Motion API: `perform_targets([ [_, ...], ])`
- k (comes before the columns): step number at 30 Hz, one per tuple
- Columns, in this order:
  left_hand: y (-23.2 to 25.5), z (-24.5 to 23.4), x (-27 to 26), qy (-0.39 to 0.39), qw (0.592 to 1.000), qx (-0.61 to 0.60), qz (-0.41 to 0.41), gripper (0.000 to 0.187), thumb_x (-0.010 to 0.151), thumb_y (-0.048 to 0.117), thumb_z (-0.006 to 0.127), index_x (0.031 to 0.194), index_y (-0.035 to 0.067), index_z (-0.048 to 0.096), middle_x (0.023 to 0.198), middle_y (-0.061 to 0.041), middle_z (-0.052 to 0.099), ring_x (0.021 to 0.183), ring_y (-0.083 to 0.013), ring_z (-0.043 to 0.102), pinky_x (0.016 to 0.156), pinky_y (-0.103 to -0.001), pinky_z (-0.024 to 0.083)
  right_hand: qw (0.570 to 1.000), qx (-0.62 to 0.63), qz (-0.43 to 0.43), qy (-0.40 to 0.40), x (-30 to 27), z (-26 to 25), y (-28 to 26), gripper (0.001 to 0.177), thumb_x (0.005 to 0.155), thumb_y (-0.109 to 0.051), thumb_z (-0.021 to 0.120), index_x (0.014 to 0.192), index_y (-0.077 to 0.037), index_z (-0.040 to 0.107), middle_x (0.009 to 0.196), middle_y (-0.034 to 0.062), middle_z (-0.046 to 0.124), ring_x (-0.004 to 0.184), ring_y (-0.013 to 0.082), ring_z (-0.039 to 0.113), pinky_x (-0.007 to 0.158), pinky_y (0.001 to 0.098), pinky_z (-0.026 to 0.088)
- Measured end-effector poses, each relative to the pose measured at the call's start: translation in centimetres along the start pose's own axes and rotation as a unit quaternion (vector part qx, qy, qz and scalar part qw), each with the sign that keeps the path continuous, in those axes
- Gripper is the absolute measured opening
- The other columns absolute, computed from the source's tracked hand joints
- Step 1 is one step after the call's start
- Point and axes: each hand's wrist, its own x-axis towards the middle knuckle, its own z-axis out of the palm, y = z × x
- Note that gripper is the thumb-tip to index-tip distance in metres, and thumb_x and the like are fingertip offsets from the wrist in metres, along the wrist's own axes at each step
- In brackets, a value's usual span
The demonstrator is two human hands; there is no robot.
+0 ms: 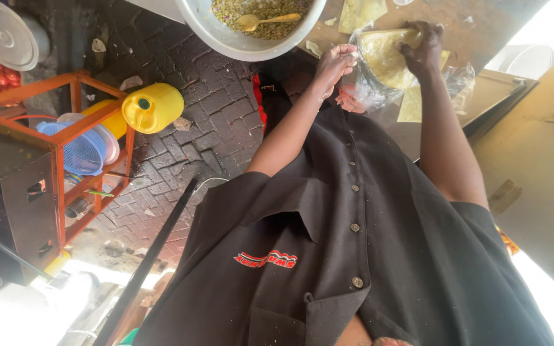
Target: The person folds triangular pastry wrappers, fills them with a green mixture from a bowl, and seals them into samosas. The finished samosas are placed in rows on a metal tray. The person repeats this process continuously.
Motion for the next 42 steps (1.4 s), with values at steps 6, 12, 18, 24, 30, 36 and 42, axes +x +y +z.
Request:
perform_targets([
  [6,-0.7,1.5,-0.2,0.023,0.992,-0.022,-0.12,0.064,0.082,0.016,0.077,0.137,0.006,0.045,0.121,-0.017,0.066,0.098,-0.0256,0.071,0.077,-0.04,0.061,0.932,0.245,0.252,-0.086,-0.3,-0.4,1.0,0.021,0.097,-0.009,0.078,0.111,-0.001,0.065,0.097,0.0059,0.064,0.085,0.0161,0.06,0.072,0.0325,0.052],
  [12,-2.2,2.4,-1.0,0.116,0.991,0.039,-0.056,0.047,0.083,0.023,0.077,0.12,-0.002,0.064,0.1,-0.014,0.073,0.082,-0.0247,0.07,0.065,-0.041,0.058,0.865,0.382,0.322,-0.046,-0.3,-1.1,1.0,0.007,0.104,-0.007,0.072,0.105,-0.002,0.067,0.09,0.0025,0.068,0.072,0.0097,0.063,0.063,0.0244,0.053],
  [18,-2.7,2.2,0.2,0.166,0.976,0.108,0.088,0.022,0.095,0.018,0.073,0.11,0.001,0.07,0.1,-0.009,0.077,0.089,-0.0115,0.07,0.079,-0.024,0.055,0.93,0.241,0.276,-0.034,0.0,-1.7,2.1,0.017,0.104,-0.003,0.068,0.12,0.001,0.063,0.108,0.0157,0.066,0.088,0.0191,0.067,0.076,0.0295,0.058],
  [24,-3.2,0.6,-0.9,0.032,0.982,-0.175,0.069,0.02,0.101,0.011,0.065,0.12,0.004,0.061,0.111,-0.009,0.072,0.095,-0.012,0.064,0.079,-0.027,0.051,0.995,0.042,0.075,-0.046,-5.5,-0.2,-2.3,0.077,0.11,-0.039,0.063,0.166,-0.001,0.025,0.171,0.03,0.025,0.164,0.0454,0.016,0.135,0.0589,0.016],
  [30,-2.3,1.5,0.8,0.023,0.977,-0.207,0.049,0.018,0.106,0.018,0.063,0.117,0.005,0.057,0.103,-0.008,0.068,0.095,-0.0148,0.066,0.084,-0.031,0.054,0.986,0.043,0.146,-0.063,-6.1,-0.4,-6.7,0.098,0.103,-0.057,0.075,0.171,-0.009,0.023,0.174,0.0294,0.011,0.162,0.0487,0.013,0.134,0.0581,0.017],
  [36,-0.3,1.5,0.4,-0.012,0.966,-0.25,0.057,0.019,0.104,0.018,0.063,0.115,0.006,0.054,0.098,-0.008,0.066,0.089,-0.0174,0.066,0.081,-0.035,0.056,0.986,0.0,0.093,-0.141,0.1,-0.4,-7.1,0.126,0.075,-0.05,0.088,0.165,0.001,0.015,0.145,0.0276,0.045,0.142,0.0482,0.038,0.126,0.0629,0.017],
  [42,0.1,1.1,1.0,0.086,0.974,-0.186,0.096,0.022,0.1,0.015,0.063,0.113,0.0,0.054,0.093,-0.006,0.06,0.082,-0.015,0.064,0.072,-0.036,0.063,0.985,0.098,0.078,-0.117,2.1,0.8,-5.6,0.096,0.073,-0.031,0.088,0.152,-0.004,0.039,0.138,0.0222,0.052,0.133,0.0398,0.05,0.115,0.0547,0.04],
])
